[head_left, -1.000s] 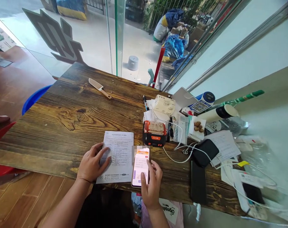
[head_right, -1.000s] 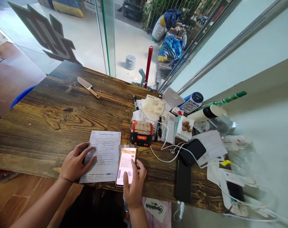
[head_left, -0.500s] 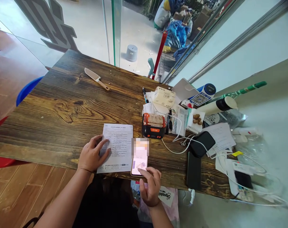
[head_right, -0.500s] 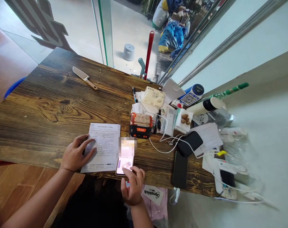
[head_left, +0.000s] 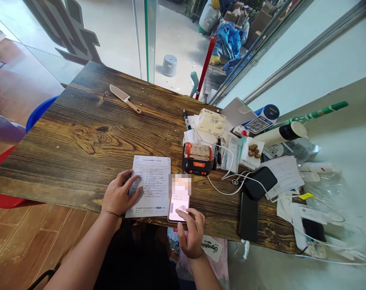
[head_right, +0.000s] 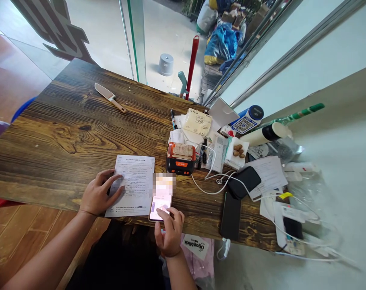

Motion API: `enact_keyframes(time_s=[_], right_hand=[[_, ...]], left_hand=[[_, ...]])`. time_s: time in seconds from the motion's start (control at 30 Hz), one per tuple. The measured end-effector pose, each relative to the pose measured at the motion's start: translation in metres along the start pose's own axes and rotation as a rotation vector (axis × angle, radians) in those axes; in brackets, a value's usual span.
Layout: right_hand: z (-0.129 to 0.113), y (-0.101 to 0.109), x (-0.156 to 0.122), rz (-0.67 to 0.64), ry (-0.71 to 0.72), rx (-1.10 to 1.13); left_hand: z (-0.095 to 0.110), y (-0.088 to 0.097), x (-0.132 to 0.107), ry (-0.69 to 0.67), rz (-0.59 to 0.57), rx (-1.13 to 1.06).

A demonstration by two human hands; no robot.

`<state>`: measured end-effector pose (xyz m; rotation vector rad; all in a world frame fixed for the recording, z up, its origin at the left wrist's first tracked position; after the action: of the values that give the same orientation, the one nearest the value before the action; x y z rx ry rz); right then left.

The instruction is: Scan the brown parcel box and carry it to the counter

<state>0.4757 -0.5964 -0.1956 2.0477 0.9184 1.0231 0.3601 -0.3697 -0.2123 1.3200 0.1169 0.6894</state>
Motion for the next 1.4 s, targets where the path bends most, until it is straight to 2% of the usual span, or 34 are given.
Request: enact_keyframes(time_s=[0.17,0.37,0.53,0.67,0.77,0.87,1.0,1.13,1.3,1.4], right_hand=[[0.0,0.008,0.001,0.069,-0.004,-0.043],[-0.003,0.002,0.004,-0.021,0.053,0.016],[0.0,0.007,0.0,0.035,0.043,-0.002],[0.014,0.008,0.006,0.062,-0.109,0.073],[0.021,0.005,0.022,0.049,-0.208,0.144],[0.019,0.0,0.043,0.005,-0.192,0.155],[0.024,-0.004,0.061,-0.015,-0.193,0.059],[0.027,-0.006,0.067,-0.038,-0.134,-0.014],[0.022,-0.019,0.072,-0.164,-0.064,-0.014],[0.022,-0.022,0.072,-0.166,-0.077,-0.002]], left_hand=[[-0.001,0.0,-0.001,0.004,-0.002,-0.006],[-0.001,0.0,-0.001,0.001,-0.003,-0.022],[-0.002,0.0,-0.001,0.006,-0.004,-0.03],[-0.002,-0.001,-0.002,0.007,-0.007,-0.018],[-0.001,-0.001,-0.002,0.018,-0.016,-0.02],[0.0,0.0,0.0,0.025,-0.022,-0.027],[0.001,0.001,0.0,0.023,-0.01,-0.014],[0.0,0.0,-0.001,0.018,-0.013,-0.019],[-0.001,0.0,-0.001,0.007,-0.01,-0.016],[0.0,0.001,-0.001,0.003,-0.002,-0.013]])
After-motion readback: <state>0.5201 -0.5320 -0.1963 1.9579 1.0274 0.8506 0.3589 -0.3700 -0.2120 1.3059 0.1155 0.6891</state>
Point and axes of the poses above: each hand's wrist, its own x-axis towards the middle knuckle, its own y-axis out of the back of the hand, z = x × y, the point moved 7 cm from there along x, towards the middle knuckle, and after that the axes turned 2 degrees about -z, right-handed, at the moved point
